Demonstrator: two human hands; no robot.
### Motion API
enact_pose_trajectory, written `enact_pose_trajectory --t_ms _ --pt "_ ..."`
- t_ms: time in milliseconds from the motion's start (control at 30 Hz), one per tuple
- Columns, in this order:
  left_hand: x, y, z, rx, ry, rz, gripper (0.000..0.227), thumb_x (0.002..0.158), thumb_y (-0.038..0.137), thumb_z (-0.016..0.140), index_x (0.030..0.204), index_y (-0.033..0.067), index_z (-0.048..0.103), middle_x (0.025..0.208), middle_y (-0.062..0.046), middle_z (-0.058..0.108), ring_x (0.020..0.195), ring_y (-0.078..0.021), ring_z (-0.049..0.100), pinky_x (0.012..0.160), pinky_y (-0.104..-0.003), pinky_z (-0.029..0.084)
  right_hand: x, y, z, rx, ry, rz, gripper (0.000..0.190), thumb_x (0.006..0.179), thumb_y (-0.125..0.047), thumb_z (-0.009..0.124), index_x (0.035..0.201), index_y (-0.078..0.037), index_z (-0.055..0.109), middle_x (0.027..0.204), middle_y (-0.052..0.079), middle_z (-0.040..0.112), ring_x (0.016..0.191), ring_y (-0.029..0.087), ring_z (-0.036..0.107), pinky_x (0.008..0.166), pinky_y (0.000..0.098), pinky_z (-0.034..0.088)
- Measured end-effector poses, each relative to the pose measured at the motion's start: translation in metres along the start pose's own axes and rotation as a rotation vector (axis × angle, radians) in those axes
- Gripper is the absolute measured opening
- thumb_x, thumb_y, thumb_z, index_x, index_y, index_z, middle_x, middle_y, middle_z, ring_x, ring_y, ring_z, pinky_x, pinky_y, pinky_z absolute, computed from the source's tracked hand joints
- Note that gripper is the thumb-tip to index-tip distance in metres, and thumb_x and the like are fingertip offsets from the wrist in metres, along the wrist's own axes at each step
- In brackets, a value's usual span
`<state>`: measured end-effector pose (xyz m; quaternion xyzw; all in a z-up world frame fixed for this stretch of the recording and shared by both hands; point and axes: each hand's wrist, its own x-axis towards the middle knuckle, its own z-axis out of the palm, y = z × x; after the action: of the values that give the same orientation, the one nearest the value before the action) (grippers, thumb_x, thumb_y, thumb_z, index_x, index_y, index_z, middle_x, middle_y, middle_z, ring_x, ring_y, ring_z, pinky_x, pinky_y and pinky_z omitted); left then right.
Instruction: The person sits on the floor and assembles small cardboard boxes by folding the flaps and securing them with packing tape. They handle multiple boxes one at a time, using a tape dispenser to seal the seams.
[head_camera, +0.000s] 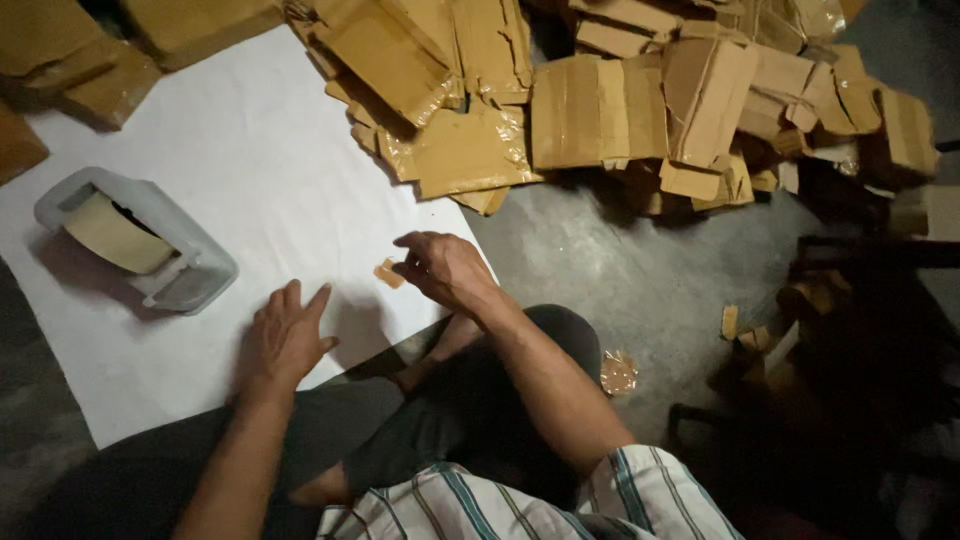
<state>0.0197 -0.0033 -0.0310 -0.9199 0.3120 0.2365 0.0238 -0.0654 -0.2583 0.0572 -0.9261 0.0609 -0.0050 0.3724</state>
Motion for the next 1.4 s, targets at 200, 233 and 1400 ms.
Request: enact_pose_trajectory --t_ms 200,233,1400 --pt "-0.003 -0.002 0.003 0.021 0.143 0.016 0.086 0.072 0.045 0.086 0.149 0.0330 0.050 0.149 -0.010 0.042 0.142 -0.0299 0.039 0.117 -0.048 0.037 0.008 -0.006 -0.002 0.074 0.005 0.032 0.037 0.090 -0.024 0.071 0.120 -0.003 0.070 0.091 0.014 0.077 0.083 0.030 0.074 0.075 0.0399 0.058" --pt "-0.003 -0.003 0.003 0.007 0.118 -0.009 0.086 0.072 0.044 0.087 0.149 0.0347 0.049 0.150 -0.011 0.040 0.142 -0.0308 0.037 0.116 -0.048 0.037 0.007 -0.007 -0.002 0.064 -0.003 0.031 0.037 0.090 -0.024 0.071 0.120 -0.003 0.070 0.091 0.014 0.077 0.083 0.029 0.075 0.076 0.0398 0.058" --pt "-0.002 0.003 -0.014 -0.005 0.068 -0.061 0.087 0.071 0.047 0.083 0.150 0.0407 0.048 0.160 -0.009 0.032 0.146 -0.0292 0.032 0.119 -0.048 0.033 0.013 0.281 -0.138 -0.942 0.359 -0.095 0.013 0.096 -0.018 0.071 0.100 -0.011 0.081 0.152 0.015 0.053 0.140 0.037 0.046 0.112 0.0576 0.035"
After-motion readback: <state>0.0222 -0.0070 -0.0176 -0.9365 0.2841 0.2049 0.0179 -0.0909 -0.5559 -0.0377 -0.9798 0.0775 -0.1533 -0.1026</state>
